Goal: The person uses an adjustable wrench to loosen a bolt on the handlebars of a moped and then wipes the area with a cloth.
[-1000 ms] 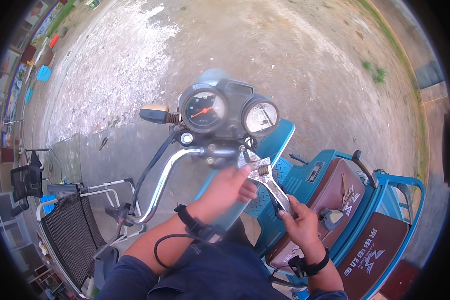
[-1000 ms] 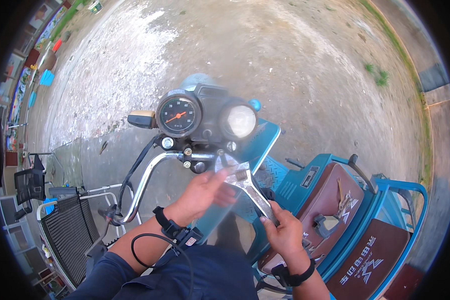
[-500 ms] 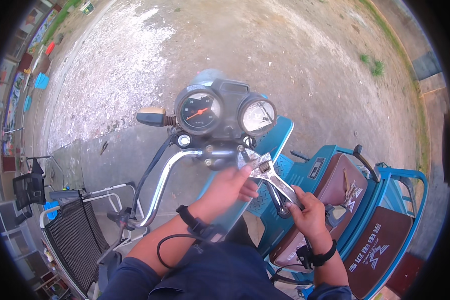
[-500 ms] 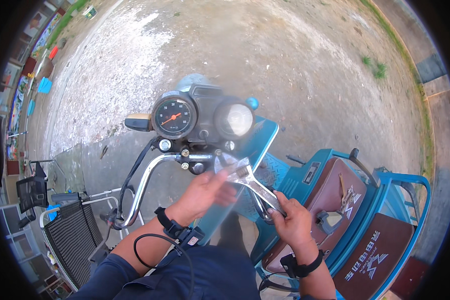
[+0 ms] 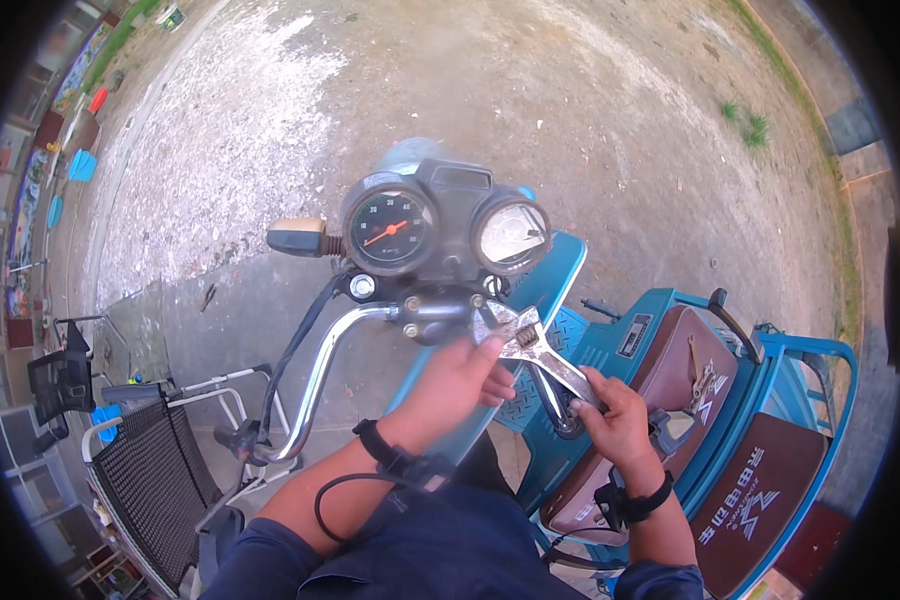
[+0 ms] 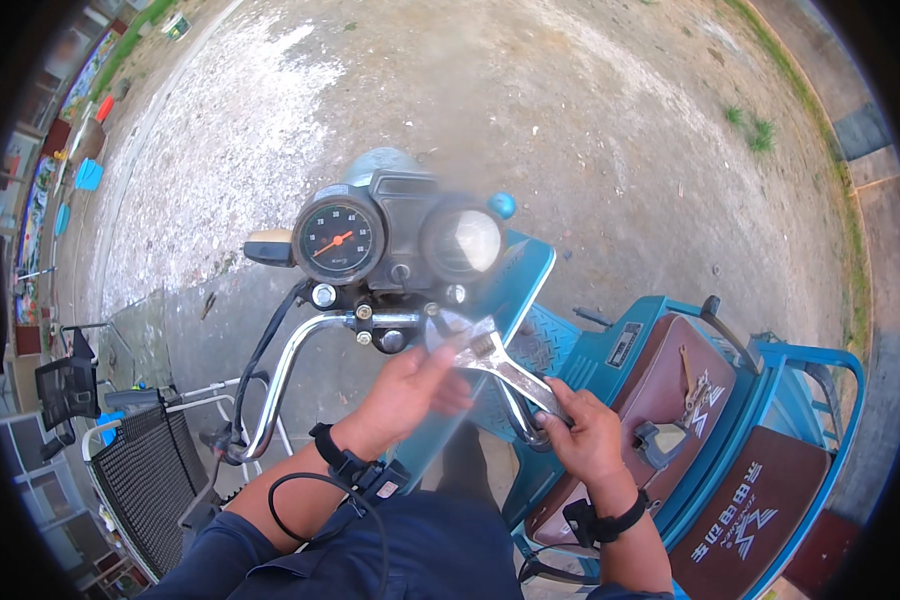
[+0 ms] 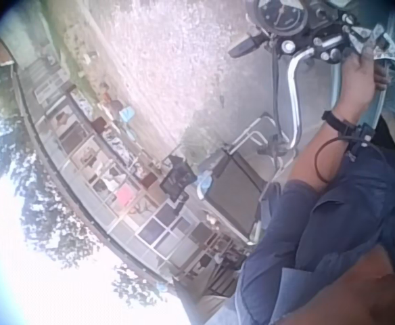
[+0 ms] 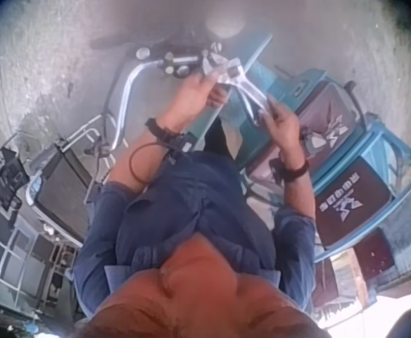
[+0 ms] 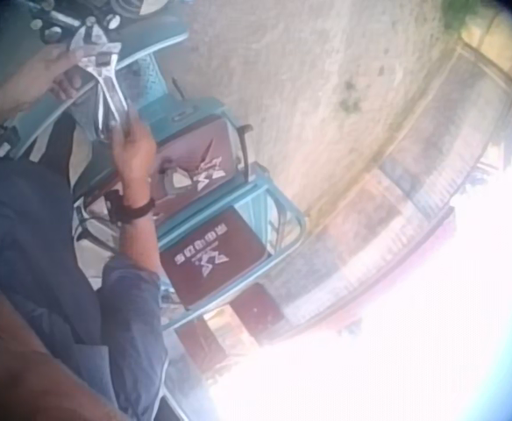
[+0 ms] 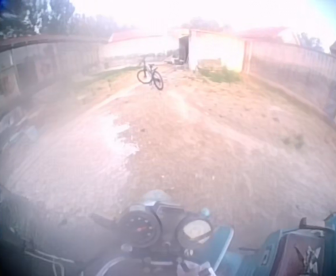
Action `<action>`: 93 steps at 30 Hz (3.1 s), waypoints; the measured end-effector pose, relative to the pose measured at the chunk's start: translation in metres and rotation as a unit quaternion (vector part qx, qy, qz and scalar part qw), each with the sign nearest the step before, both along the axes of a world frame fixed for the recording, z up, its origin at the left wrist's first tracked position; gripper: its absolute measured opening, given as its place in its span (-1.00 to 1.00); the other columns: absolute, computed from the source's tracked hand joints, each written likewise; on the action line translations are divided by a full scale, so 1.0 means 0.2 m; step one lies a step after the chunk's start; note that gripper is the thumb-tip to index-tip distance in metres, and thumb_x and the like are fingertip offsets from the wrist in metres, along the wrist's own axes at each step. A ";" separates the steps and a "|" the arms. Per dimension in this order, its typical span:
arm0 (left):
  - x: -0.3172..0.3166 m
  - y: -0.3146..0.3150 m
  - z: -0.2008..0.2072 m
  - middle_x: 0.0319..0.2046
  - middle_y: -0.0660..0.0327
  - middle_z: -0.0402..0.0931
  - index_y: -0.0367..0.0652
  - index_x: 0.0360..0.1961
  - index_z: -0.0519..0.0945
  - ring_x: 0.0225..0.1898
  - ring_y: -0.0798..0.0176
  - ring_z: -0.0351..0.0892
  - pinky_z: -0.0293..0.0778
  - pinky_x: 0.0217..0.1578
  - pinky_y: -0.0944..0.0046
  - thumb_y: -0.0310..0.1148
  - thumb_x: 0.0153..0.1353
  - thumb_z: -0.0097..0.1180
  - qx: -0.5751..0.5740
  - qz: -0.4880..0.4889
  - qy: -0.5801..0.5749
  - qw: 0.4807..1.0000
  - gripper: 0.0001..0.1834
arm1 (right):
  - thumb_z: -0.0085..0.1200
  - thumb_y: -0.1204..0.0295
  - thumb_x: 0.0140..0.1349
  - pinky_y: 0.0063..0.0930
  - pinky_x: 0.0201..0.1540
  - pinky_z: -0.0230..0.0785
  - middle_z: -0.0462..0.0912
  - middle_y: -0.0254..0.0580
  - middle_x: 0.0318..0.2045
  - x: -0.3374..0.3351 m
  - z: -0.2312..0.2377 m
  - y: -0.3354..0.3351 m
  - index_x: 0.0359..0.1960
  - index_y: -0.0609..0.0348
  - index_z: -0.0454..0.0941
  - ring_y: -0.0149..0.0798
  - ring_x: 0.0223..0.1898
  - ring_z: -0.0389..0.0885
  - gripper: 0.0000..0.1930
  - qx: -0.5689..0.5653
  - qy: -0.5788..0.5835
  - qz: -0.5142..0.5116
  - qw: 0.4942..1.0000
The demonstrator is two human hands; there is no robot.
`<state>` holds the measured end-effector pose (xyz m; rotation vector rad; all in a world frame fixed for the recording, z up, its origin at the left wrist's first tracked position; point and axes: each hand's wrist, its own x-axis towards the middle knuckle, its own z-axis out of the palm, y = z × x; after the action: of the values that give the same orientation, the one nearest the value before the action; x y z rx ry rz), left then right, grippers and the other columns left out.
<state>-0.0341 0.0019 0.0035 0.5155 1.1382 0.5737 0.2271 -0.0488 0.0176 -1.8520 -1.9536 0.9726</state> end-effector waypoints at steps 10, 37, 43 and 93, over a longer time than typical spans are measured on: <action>0.00 0.00 0.01 -0.35 0.16 0.60 -0.14 0.20 0.44 -0.32 0.23 0.68 0.63 -0.28 0.25 0.00 0.46 -0.06 -0.027 0.012 -0.026 0.999 -0.51 | 0.31 0.41 0.08 -0.29 -0.32 0.44 0.55 -0.12 -0.46 0.04 0.05 0.08 0.12 0.00 0.58 -0.06 -0.42 0.59 -0.50 -0.007 -0.010 0.022 1.000; -0.01 0.05 0.16 -0.39 0.17 0.60 -0.22 -0.17 0.56 -0.44 0.23 0.65 0.54 -0.45 0.30 0.23 0.31 0.03 -0.095 0.131 -0.129 0.978 -0.39 | 0.29 0.48 -0.06 -0.23 -0.35 0.41 0.60 -0.19 -0.33 -0.12 0.94 0.40 -0.14 0.11 0.64 -0.10 -0.34 0.58 -0.64 0.213 -0.281 0.240 0.905; -0.12 0.05 0.11 -0.36 0.13 0.60 -0.21 -0.08 0.52 -0.41 0.26 0.66 0.54 -0.42 0.33 0.06 0.36 0.09 0.070 0.098 0.037 0.992 -0.51 | 0.28 0.46 -0.01 -0.25 -0.35 0.41 0.56 -0.27 -0.41 -0.21 1.07 0.60 -0.27 0.06 0.65 -0.12 -0.36 0.56 -0.79 0.208 -0.269 0.293 0.894; 0.22 -0.04 0.02 -0.32 0.17 0.56 -0.17 -0.21 0.56 -0.33 0.24 0.61 0.59 -0.23 0.23 -0.06 0.30 0.22 -0.055 0.280 -0.302 0.909 -0.64 | 0.28 0.49 -0.03 -0.23 -0.36 0.44 0.57 -0.10 -0.39 -0.27 1.07 0.16 -0.03 0.09 0.60 0.02 -0.38 0.59 -0.57 0.015 -0.103 0.276 0.955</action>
<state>0.0105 -0.0069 0.0082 -0.1148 0.6975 1.0730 0.1731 -0.0168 0.2309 -1.4587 -2.6804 0.9036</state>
